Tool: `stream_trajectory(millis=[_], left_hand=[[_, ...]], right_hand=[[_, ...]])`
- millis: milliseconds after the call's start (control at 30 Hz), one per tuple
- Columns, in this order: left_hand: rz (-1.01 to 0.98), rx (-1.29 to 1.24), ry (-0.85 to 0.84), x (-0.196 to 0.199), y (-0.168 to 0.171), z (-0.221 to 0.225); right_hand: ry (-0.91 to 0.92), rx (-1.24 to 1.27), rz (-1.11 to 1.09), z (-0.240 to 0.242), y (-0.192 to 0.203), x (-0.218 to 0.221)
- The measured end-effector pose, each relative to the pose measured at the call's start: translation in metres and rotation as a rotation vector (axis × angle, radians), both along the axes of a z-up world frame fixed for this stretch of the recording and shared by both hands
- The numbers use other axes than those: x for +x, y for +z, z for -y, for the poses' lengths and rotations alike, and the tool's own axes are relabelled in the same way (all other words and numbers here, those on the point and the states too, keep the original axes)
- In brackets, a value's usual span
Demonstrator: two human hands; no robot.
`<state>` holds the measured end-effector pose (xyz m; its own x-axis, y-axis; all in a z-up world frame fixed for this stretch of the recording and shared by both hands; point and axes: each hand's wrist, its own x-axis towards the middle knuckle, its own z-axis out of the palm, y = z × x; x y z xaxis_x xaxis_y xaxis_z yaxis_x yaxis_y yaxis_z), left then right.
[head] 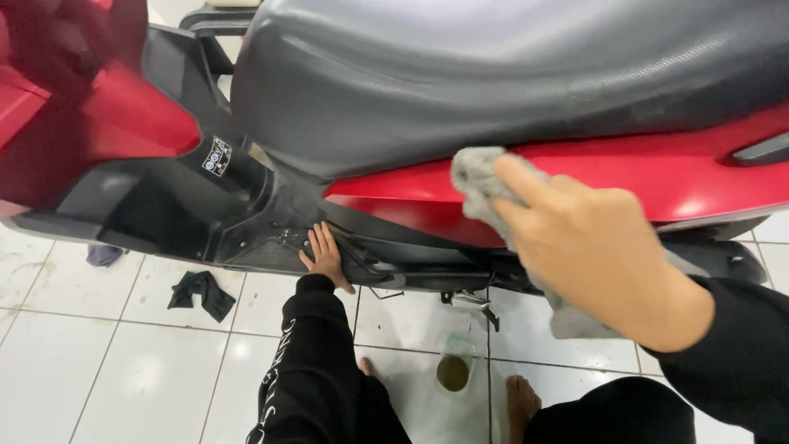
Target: The person wipes the red side panel of a scooter with a gray cloth. They hold the scooter's black floorboard with their left hand while scrubbing the bodywork with their right hand.
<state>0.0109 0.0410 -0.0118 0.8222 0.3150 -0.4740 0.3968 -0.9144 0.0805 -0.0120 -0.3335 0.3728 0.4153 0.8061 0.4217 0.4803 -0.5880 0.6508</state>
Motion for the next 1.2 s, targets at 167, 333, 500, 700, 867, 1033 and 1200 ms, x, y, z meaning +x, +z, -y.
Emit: stream_trajectory(millis=[167,333,500,700,867,1033,1200], left_hand=[[0.003,0.014,-0.015,-0.003,-0.008,-0.006],[-0.047,0.028,-0.026,0.0,-0.002,-0.001],[-0.046,0.038,-0.032,0.0,-0.002,-0.001],[-0.02,-0.008,-0.013,-0.003,0.007,0.001],[-0.024,-0.003,-0.023,-0.005,0.003,0.001],[-0.006,-0.015,-0.009,-0.004,0.006,0.001],[-0.005,0.007,-0.027,-0.004,0.005,0.002]], right_hand=[[-0.029,-0.01,-0.213,0.012,0.015,0.018],[-0.038,-0.114,-0.208,-0.013,0.012,0.022],[-0.07,-0.212,-0.295,-0.011,0.013,0.03],[-0.05,-0.347,-0.406,-0.024,0.007,0.04],[0.073,-0.179,-0.229,-0.047,-0.013,0.036],[0.019,-0.185,-0.442,-0.054,-0.001,0.045],[-0.01,-0.364,-0.457,-0.063,0.001,0.048]])
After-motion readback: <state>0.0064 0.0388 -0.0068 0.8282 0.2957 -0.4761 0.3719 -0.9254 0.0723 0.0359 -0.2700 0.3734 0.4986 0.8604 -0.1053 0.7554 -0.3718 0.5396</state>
